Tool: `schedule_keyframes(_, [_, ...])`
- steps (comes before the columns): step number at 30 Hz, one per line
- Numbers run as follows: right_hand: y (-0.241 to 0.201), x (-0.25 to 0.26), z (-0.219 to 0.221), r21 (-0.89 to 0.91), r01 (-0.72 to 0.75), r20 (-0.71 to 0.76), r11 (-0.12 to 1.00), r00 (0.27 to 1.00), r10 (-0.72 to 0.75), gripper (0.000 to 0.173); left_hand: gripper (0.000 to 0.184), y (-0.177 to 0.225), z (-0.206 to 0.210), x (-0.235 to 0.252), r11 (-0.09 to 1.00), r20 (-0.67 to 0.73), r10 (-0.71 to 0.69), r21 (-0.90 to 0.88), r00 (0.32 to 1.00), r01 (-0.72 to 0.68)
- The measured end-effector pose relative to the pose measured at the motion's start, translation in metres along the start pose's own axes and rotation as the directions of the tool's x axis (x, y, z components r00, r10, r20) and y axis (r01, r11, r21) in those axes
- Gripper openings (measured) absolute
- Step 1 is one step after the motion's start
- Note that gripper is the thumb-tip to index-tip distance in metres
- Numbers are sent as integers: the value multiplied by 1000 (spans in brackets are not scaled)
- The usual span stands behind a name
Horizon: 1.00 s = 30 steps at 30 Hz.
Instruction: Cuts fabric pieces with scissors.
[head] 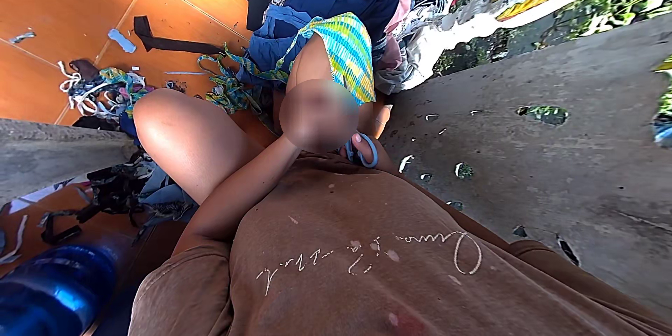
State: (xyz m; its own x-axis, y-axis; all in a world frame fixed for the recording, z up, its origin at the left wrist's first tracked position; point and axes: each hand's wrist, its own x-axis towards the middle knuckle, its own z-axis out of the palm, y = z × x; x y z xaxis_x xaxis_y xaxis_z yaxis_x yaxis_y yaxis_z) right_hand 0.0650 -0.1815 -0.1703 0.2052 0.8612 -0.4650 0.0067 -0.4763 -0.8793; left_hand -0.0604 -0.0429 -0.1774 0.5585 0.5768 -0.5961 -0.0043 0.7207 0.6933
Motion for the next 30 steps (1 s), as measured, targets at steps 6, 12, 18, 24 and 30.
schedule_keyframes(6, [-2, 6, -2, 4, -18, 17, 1000, 1000, 18, 36, 7, 1, 0, -1, 999, 15, -7, 36, 1000, 7])
schedule_keyframes(12, [-5, 3, 2, -10, 6, -42, 1000, 999, -6, 38, 7, 0, -1, -1, 999, 9, 2, 41, 1000, -2])
schedule_keyframes(18, [-14, 8, -6, 6, -100, 27, 995, 995, 100, 41, 6, -1, -2, -1, 998, 19, 8, 60, 1000, -9])
schedule_keyframes(24, [-22, 11, -2, -66, -110, -29, 992, 994, 108, 42, 7, 1, -3, -4, 997, 21, 11, 79, 1000, -13])
schedule_keyframes(30, [-20, 13, -8, -77, -121, -26, 990, 993, 119, 41, 7, -2, -4, -3, 996, 15, 24, 82, 1000, -25])
